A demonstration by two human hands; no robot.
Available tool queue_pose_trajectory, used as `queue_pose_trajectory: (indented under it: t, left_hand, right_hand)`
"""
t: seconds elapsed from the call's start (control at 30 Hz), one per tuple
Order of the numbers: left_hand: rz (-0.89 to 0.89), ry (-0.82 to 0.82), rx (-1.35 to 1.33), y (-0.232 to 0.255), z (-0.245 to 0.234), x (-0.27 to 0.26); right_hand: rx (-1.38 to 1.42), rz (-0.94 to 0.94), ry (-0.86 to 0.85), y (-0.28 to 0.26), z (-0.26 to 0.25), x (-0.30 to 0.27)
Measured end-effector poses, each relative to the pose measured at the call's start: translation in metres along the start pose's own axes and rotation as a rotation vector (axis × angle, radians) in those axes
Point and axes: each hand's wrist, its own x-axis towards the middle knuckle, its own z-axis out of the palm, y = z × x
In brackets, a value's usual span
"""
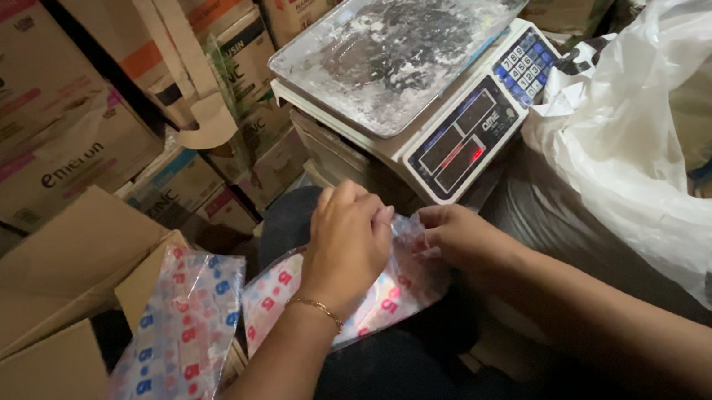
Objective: The person scoops a white powder from a large sack into small plastic bags using a blue scoop. They place each filled bag onto a digital scale to measure the weight, then remove the bag and repeat the process.
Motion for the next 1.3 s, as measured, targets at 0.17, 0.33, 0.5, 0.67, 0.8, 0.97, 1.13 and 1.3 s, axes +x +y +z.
queue_pose_trajectory:
  t: [0.17, 0.33, 0.5, 0.67, 0.8, 0.97, 1.13, 1.3]
  left_hand:
    - [0.047, 0.033, -0.005, -0.002, 0.002, 0.001]
    - [0.076, 0.076, -0.017, -0.008, 0.008, 0.000]
    - [0.109, 0.137, -0.018, -0.017, 0.014, 0.006]
    - [0.092, 0.148, -0.036, -0.018, 0.016, 0.008]
    - [0.078, 0.147, -0.061, -0.016, 0.017, 0.008]
    - [0.091, 0.095, -0.022, -0.019, 0.014, 0.011]
    - [0.097, 0.058, -0.042, -0.022, 0.014, 0.010]
    - [0.102, 0.063, -0.034, -0.023, 0.016, 0.011]
  right_hand:
    - [-0.218, -0.037, 0.066, -0.016, 0.004, -0.008]
    - [-0.550, -0.188, 0.257, -0.031, 0.011, -0.023]
    - [-0.540, -0.203, 0.297, -0.037, 0.009, -0.026]
    - [-0.168, -0.025, 0.071, -0.033, 0.006, -0.021]
    - [-0.268, -0.032, 0.131, -0.028, 0.006, -0.018]
    - [-0.344, -0.183, 0.204, -0.029, 0.002, -0.015]
    - [-0.771, -0.392, 0.416, -0.036, 0.002, -0.024]
    - [-0.876, -0.508, 0.435, -0.045, 0.003, -0.036]
